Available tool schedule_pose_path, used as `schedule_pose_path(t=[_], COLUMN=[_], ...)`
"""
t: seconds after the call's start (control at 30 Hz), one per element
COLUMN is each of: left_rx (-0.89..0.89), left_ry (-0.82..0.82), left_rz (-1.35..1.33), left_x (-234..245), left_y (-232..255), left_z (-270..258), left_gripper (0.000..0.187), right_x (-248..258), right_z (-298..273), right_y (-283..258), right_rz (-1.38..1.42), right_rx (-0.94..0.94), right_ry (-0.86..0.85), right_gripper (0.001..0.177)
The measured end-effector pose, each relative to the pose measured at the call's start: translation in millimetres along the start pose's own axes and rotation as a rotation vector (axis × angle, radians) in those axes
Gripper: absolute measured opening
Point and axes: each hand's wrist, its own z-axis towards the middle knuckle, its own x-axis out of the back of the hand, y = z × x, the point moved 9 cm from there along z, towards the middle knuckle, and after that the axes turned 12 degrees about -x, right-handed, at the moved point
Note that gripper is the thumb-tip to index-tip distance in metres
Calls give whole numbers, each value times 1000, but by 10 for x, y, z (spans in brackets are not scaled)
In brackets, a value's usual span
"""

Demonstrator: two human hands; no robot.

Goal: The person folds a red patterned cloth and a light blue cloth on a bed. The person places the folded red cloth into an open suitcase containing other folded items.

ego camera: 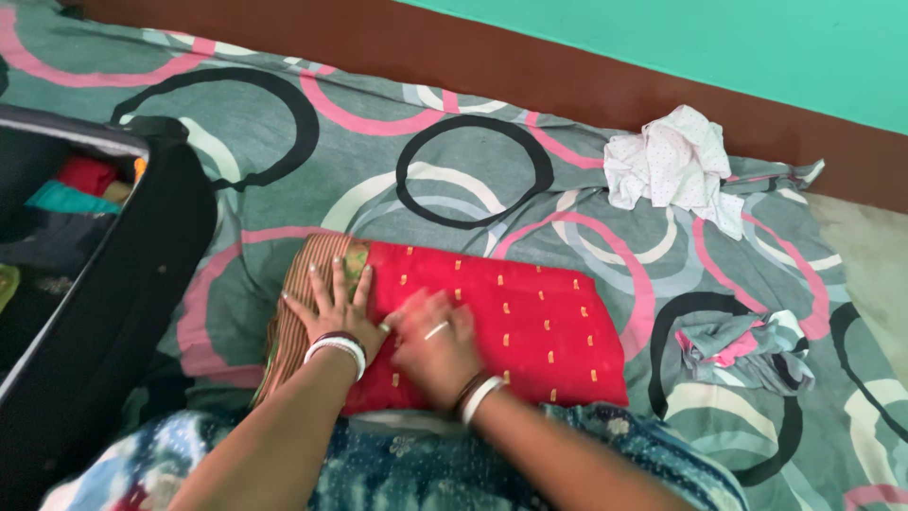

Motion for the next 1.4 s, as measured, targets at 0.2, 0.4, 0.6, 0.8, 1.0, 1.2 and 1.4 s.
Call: schedule_pose_path(t=[0.2, 0.4, 0.6, 0.8, 1.0, 1.2, 1.4], left_rx=[20, -5, -35, -24, -32, -44, -35], left_ry=[9, -70, -87, -69, -64, -57, -81], left_rz=[-31, -69, -150, -140, 22, -148, -96], left_x=[-100, -19, -106, -206, -211, -54, -66], left_y=[-38, -7, -72, -100, -94, -38, -31], left_z=[109, 54, 151, 210, 239, 114, 116], left_gripper=[93, 93, 96, 96, 106, 94, 94], right_x=[-95, 23, 120, -27, -168, -161, 161], right_z=[161, -118, -627, 354, 122, 285, -376], right_y=[271, 2632, 3539, 1146, -317, 1847, 3215], right_rz=[72, -118, 56, -121, 238, -17, 0], right_rx=[-137, -914, -1364, -339, 58, -672, -1228], right_ry=[-294, -303, 48, 176, -154, -270, -169], right_gripper=[66, 76, 75, 70, 74, 84, 77])
